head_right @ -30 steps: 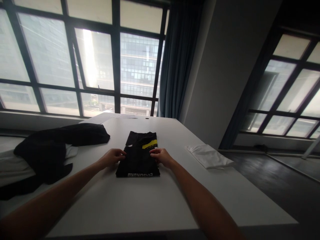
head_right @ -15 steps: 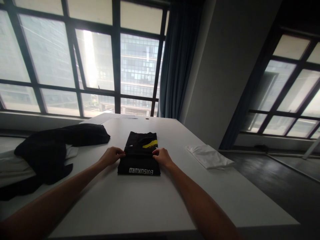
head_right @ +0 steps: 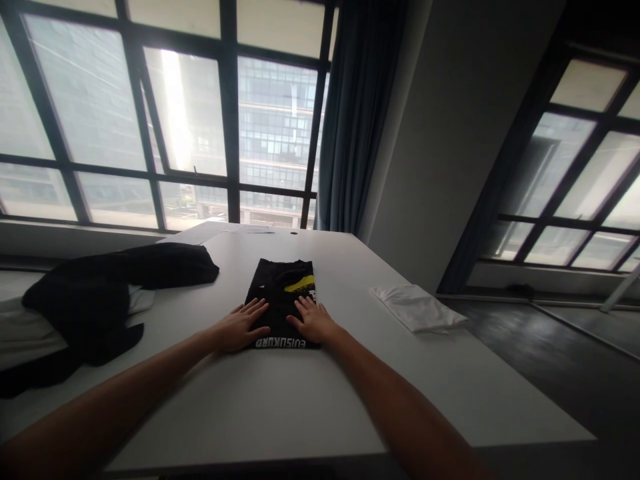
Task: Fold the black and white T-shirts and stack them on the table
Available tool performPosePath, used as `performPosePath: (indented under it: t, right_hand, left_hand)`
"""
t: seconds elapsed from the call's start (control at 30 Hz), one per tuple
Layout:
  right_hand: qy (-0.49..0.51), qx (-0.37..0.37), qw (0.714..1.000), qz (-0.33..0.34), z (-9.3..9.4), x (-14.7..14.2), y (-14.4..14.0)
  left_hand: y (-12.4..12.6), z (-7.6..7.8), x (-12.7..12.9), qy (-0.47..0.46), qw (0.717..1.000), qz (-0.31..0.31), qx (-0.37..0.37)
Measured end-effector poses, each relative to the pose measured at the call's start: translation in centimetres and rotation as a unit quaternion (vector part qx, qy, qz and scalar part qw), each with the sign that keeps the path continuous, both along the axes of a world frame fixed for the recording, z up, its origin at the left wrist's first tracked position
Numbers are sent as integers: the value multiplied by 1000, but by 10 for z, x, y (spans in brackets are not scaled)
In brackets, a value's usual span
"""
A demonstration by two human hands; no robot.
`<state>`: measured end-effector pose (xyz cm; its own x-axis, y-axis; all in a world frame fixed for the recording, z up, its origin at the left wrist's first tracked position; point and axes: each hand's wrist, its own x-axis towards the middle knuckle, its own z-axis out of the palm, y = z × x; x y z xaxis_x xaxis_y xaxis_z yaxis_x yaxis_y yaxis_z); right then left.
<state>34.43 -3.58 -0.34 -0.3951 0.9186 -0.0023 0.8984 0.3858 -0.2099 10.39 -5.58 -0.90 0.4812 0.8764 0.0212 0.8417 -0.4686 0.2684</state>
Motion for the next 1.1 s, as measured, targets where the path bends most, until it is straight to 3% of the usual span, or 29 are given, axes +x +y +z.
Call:
performPosePath:
  t: [0.2, 0.3, 0.4, 0.5, 0.6, 0.8, 0.97, 1.1]
  right_hand:
    - [-34, -16, 999, -32, 3, 6, -1]
    - [-20, 28, 999, -28, 6, 4, -2]
    - [8, 27, 1000, 8, 4, 3, 0]
    - [24, -35, 999, 34, 2, 10, 5]
    - [39, -47, 997, 37, 1, 22, 12]
    - [33, -59, 998, 1, 13, 48, 16]
    - [67, -68, 994, 46, 36, 53, 0]
    - [66, -122, 986, 92, 50, 50, -10]
  left_hand:
    - [-1, 17, -3, 63, 993, 67, -70]
    - [9, 22, 1, 66, 996, 52, -16]
    - [27, 16, 2, 34, 998, -13, 56]
    - [42, 6, -5, 28, 999, -26, 20]
    - [47, 4, -18, 32, 999, -15, -5]
    - [28, 20, -50, 47, 999, -17, -5]
    - [6, 29, -60, -10, 996, -88, -5]
    - [3, 33, -58, -50, 990, -114, -62]
